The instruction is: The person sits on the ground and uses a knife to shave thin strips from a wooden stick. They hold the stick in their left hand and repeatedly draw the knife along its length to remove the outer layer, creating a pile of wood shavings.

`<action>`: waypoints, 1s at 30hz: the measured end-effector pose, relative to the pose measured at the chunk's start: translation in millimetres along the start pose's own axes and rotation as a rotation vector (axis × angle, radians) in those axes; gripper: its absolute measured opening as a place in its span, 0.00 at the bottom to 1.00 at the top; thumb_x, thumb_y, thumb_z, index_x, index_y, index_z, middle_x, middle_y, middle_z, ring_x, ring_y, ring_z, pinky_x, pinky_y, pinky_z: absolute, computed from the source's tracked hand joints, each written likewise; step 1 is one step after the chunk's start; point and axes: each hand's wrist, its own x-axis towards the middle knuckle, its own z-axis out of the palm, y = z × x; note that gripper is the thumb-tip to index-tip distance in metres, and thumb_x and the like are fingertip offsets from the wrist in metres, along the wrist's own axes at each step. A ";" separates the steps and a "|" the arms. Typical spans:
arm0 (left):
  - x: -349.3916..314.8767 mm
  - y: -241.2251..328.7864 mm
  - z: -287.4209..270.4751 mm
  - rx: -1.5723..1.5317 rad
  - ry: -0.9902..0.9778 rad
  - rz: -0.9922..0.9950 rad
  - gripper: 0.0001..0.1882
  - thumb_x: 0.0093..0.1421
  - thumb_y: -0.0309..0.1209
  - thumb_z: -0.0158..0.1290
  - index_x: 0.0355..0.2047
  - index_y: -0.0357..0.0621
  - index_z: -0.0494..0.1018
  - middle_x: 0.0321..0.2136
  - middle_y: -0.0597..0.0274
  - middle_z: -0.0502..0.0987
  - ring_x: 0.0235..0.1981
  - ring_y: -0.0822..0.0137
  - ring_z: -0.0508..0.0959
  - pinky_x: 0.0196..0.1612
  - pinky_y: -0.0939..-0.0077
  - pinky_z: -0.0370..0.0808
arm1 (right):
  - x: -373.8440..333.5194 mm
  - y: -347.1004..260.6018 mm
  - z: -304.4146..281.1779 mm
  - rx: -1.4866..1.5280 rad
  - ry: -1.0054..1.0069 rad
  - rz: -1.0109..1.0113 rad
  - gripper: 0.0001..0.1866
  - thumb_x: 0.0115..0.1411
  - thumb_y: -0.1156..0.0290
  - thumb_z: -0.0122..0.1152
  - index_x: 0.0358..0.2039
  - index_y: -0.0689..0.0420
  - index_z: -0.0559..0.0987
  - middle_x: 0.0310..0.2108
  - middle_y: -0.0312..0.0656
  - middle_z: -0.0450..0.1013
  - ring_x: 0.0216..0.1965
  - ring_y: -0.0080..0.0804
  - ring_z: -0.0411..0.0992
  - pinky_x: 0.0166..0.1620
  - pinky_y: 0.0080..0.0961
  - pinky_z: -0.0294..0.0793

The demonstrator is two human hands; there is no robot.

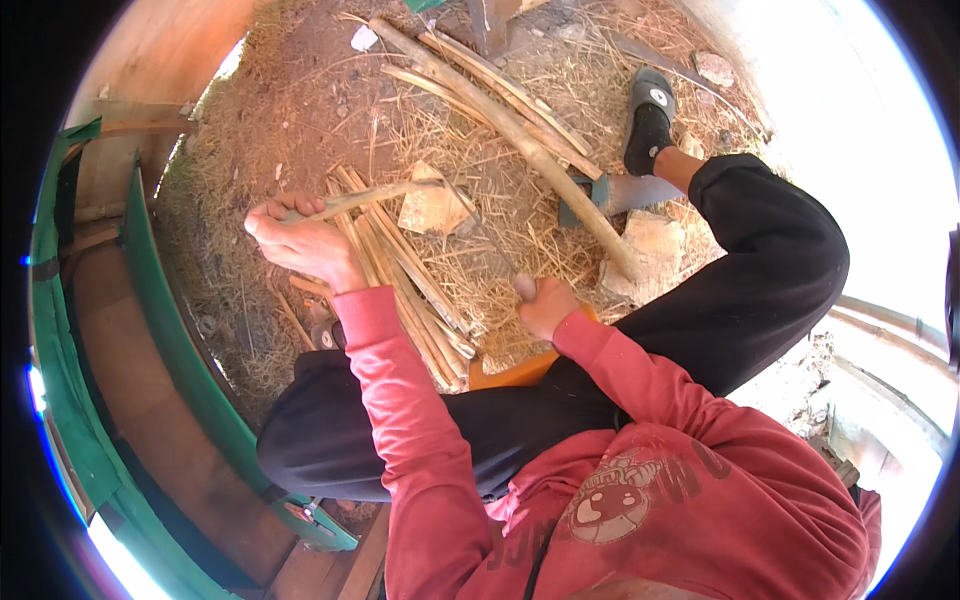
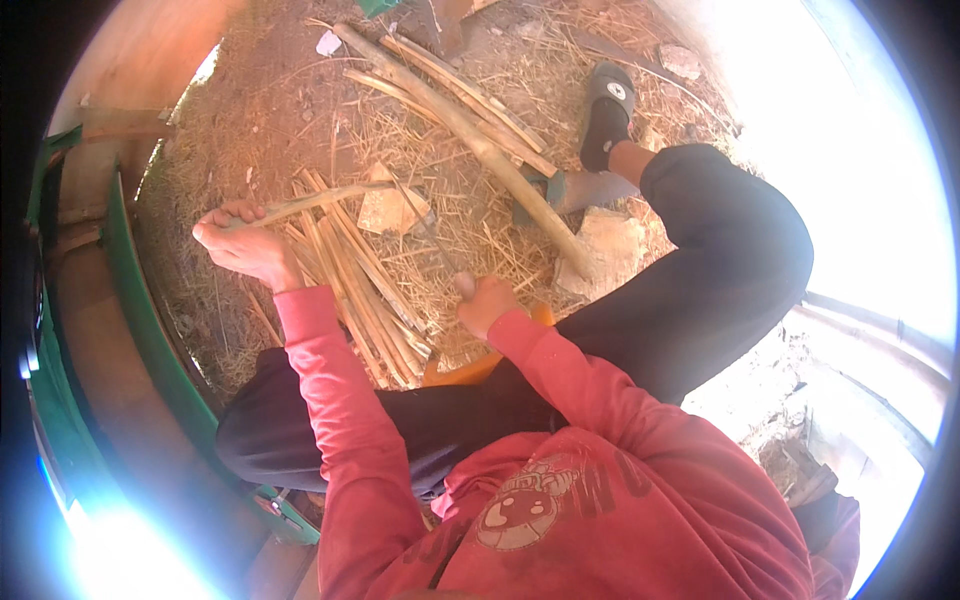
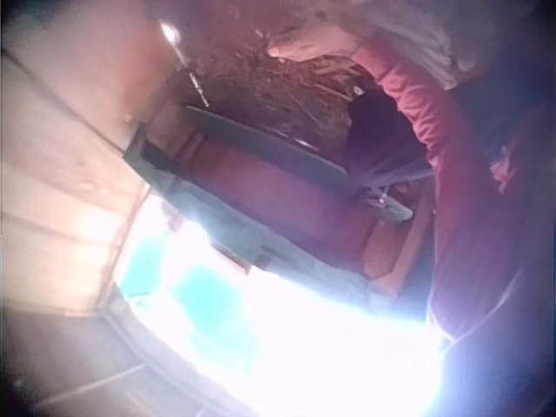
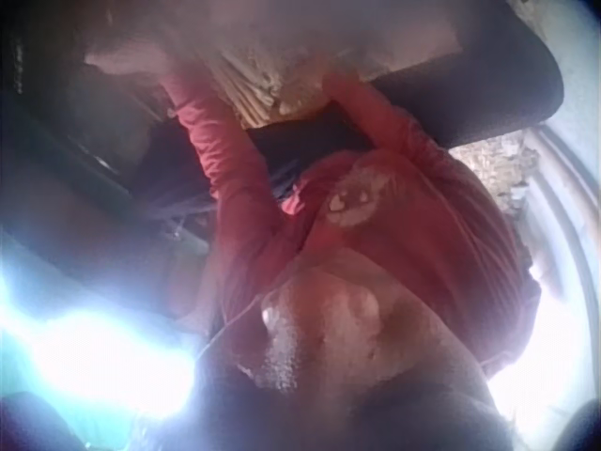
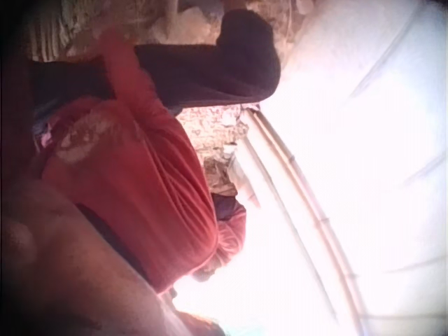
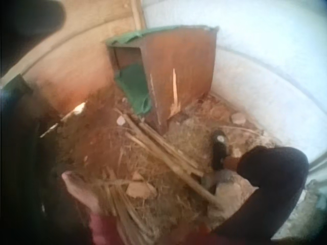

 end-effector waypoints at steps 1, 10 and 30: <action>-1.9 0.0 -3.1 0.027 -0.010 0.028 0.22 0.69 0.46 0.26 0.22 0.45 0.54 0.16 0.61 0.62 0.18 0.69 0.61 0.21 0.73 0.63 | -5.6 -7.1 -7.0 0.029 -0.009 -0.036 0.13 0.51 0.70 0.58 0.34 0.65 0.78 0.22 0.61 0.73 0.29 0.60 0.74 0.37 0.45 0.75; 2.5 8.4 -1.0 0.083 0.022 0.017 0.24 0.71 0.48 0.24 0.23 0.46 0.53 0.16 0.62 0.60 0.19 0.68 0.63 0.24 0.71 0.66 | 0.4 -3.2 15.0 -0.014 -0.045 -0.047 0.16 0.51 0.65 0.60 0.34 0.66 0.79 0.26 0.62 0.75 0.33 0.58 0.76 0.41 0.43 0.75; 133.7 84.1 -60.5 0.055 -0.121 0.056 0.32 0.68 0.59 0.32 0.25 0.42 0.64 0.12 0.66 0.61 0.11 0.75 0.59 0.13 0.81 0.54 | 7.3 5.3 23.6 -0.061 -0.035 -0.004 0.18 0.55 0.62 0.53 0.29 0.67 0.78 0.24 0.60 0.74 0.32 0.61 0.74 0.39 0.47 0.72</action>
